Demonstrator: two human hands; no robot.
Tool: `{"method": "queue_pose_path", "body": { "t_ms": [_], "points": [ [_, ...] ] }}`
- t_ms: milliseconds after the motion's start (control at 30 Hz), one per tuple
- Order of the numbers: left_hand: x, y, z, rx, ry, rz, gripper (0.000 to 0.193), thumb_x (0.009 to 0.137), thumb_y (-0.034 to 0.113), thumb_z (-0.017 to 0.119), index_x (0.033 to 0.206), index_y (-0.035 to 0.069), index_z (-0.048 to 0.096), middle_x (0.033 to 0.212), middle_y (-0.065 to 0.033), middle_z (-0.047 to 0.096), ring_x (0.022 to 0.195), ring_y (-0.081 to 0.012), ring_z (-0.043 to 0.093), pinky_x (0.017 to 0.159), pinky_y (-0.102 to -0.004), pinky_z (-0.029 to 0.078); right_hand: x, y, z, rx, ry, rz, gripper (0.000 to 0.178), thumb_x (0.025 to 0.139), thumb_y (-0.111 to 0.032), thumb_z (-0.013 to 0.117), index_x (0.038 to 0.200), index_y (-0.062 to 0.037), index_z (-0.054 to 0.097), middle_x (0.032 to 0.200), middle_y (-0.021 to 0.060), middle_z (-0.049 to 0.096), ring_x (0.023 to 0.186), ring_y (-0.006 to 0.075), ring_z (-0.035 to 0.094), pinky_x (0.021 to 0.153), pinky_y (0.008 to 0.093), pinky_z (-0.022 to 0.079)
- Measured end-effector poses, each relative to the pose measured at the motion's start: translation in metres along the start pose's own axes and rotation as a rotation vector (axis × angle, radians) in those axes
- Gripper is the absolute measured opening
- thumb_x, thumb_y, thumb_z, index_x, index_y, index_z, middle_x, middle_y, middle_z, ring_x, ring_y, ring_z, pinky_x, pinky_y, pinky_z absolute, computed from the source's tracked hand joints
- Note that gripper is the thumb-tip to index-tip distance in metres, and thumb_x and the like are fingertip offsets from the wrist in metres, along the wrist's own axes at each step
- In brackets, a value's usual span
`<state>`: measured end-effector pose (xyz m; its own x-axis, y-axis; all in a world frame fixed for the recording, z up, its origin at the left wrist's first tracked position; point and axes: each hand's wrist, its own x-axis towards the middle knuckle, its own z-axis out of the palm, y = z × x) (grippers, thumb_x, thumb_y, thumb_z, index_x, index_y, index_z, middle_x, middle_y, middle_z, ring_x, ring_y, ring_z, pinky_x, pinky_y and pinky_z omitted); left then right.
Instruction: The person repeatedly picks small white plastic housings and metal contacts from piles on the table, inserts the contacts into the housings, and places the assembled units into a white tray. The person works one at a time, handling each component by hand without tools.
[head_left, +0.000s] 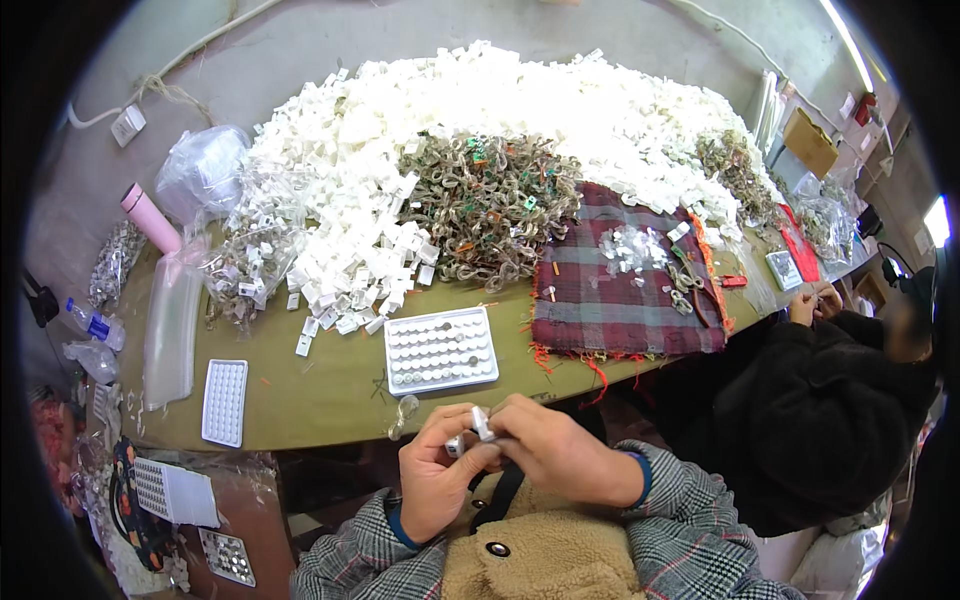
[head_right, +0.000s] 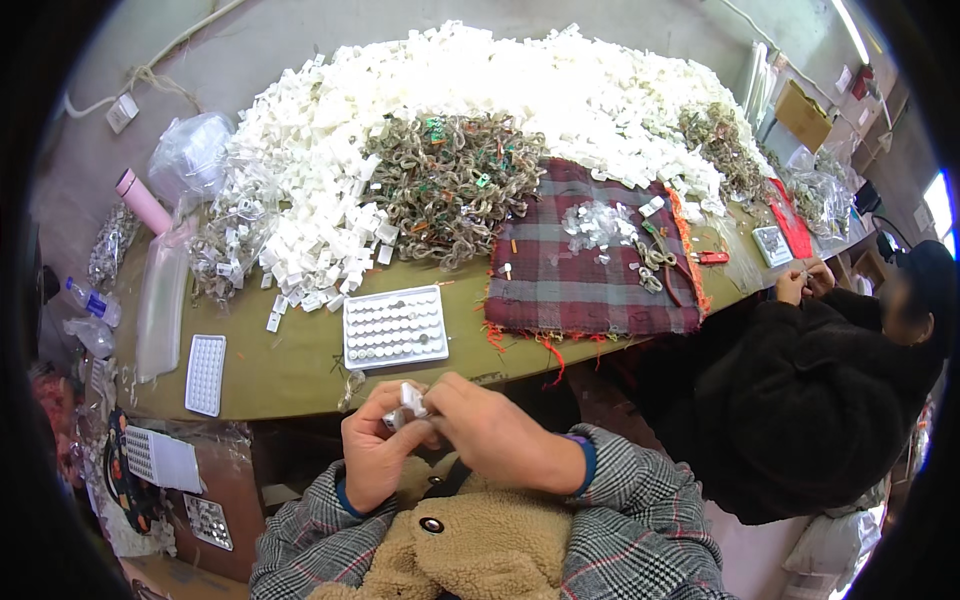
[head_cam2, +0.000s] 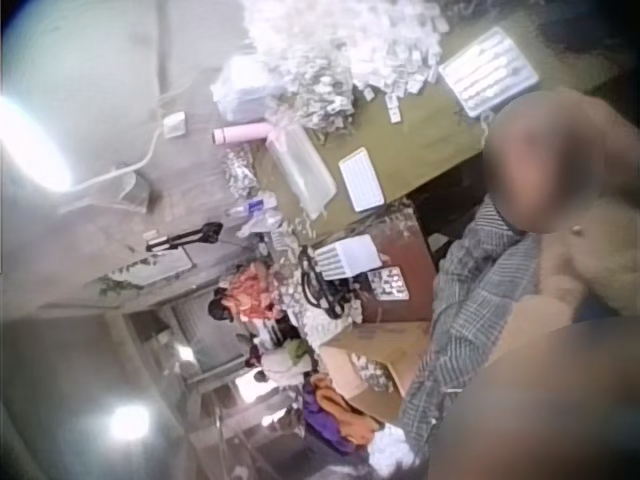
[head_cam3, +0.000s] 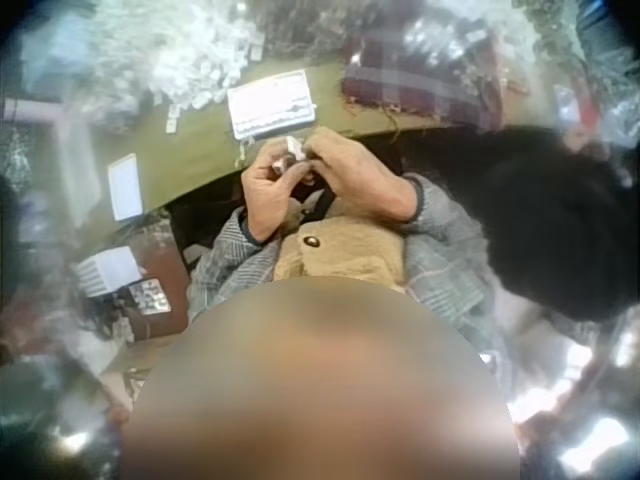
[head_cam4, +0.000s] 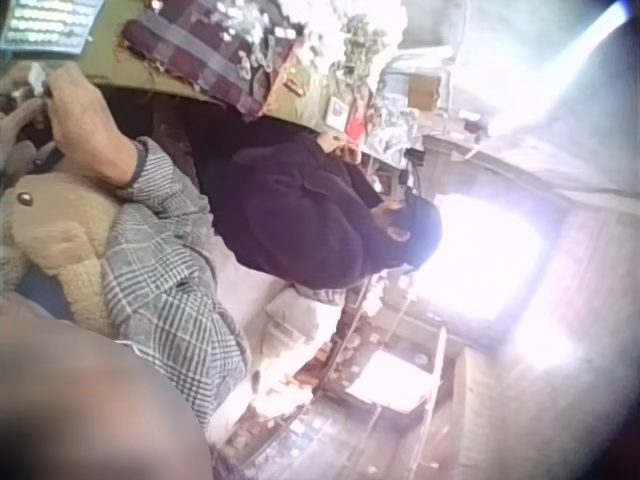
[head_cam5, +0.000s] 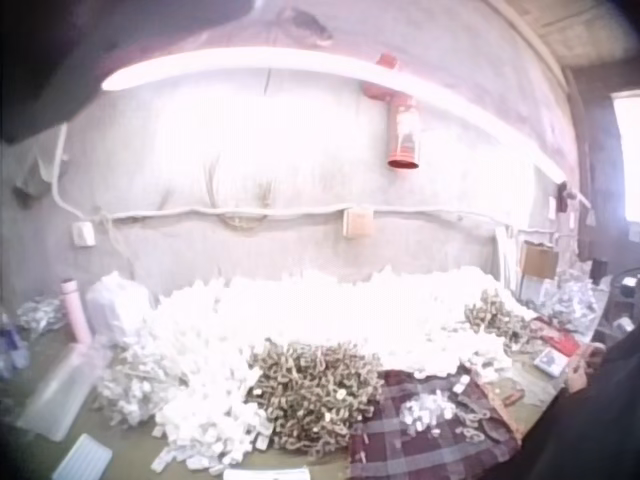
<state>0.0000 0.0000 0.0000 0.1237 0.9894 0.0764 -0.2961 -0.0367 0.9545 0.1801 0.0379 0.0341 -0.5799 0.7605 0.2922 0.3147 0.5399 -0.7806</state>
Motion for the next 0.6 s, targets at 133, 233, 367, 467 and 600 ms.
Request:
{"method": "queue_pose_path", "body": {
  "t_ms": [133, 233, 367, 467, 600],
  "points": [
    [-0.002, 0.000, -0.001, -0.071, 0.062, -0.063, 0.016, 0.095, -0.001, 0.062, 0.111, -0.003, 0.062, 0.102, -0.0094, 0.063, 0.076, -0.0130, 0.066, 0.065, -0.0269, 0.059, 0.003, -0.005, -0.004, 0.030, -0.043, -0.070, 0.020, 0.088, -0.003, 0.063, 0.107, -0.0009, 0.057, 0.093, 0.0181, 0.059, 0.081, 0.0369, 0.063, 0.069, 0.0408, 0.052],
    [-0.010, 0.002, -0.007, -0.214, 0.048, -0.198, 0.018, 0.097, 0.007, 0.061, 0.110, -0.005, 0.061, 0.091, -0.0100, 0.067, 0.076, -0.0154, 0.068, 0.065, -0.0276, 0.059, 0.020, 0.013, -0.037, -0.059, 0.121, -0.006, 0.012, 0.083, -0.001, 0.067, 0.094, 0.0021, 0.065, 0.083, 0.0176, 0.066, 0.075, 0.0339, 0.067, 0.068, 0.0378, 0.054],
    [-0.013, 0.000, -0.020, -0.342, -0.104, -0.258, 0.024, 0.099, 0.012, 0.060, 0.114, -0.007, 0.059, 0.104, -0.0166, 0.068, 0.076, -0.0173, 0.069, 0.065, -0.0290, 0.060, 0.085, 0.061, -0.091, -0.350, 0.410, 0.065, 0.011, 0.084, 0.002, 0.067, 0.096, 0.0021, 0.068, 0.083, 0.0120, 0.064, 0.073, 0.0210, 0.064, 0.065, 0.0310, 0.049],
    [-0.011, -0.002, -0.030, -0.369, -0.119, -0.295, 0.025, 0.099, 0.012, 0.060, 0.114, -0.008, 0.059, 0.106, -0.0179, 0.068, 0.075, -0.0172, 0.069, 0.065, -0.0294, 0.061, 0.112, 0.082, -0.092, -0.445, 0.421, -0.014, 0.014, 0.084, -0.003, 0.068, 0.096, 0.0021, 0.067, 0.084, 0.0165, 0.063, 0.080, 0.0356, 0.063, 0.071, 0.0399, 0.050],
    [-0.010, -0.007, -0.038, -0.433, -0.138, -0.318, 0.022, 0.099, 0.007, 0.059, 0.113, -0.008, 0.058, 0.107, -0.0201, 0.067, 0.076, -0.0182, 0.068, 0.067, -0.0305, 0.061, 0.127, 0.103, -0.085, -0.385, 0.450, 0.056, 0.016, 0.085, -0.008, 0.071, 0.097, 0.0022, 0.067, 0.083, 0.0166, 0.065, 0.078, 0.0310, 0.063, 0.070, 0.0380, 0.049]
  ]
}}
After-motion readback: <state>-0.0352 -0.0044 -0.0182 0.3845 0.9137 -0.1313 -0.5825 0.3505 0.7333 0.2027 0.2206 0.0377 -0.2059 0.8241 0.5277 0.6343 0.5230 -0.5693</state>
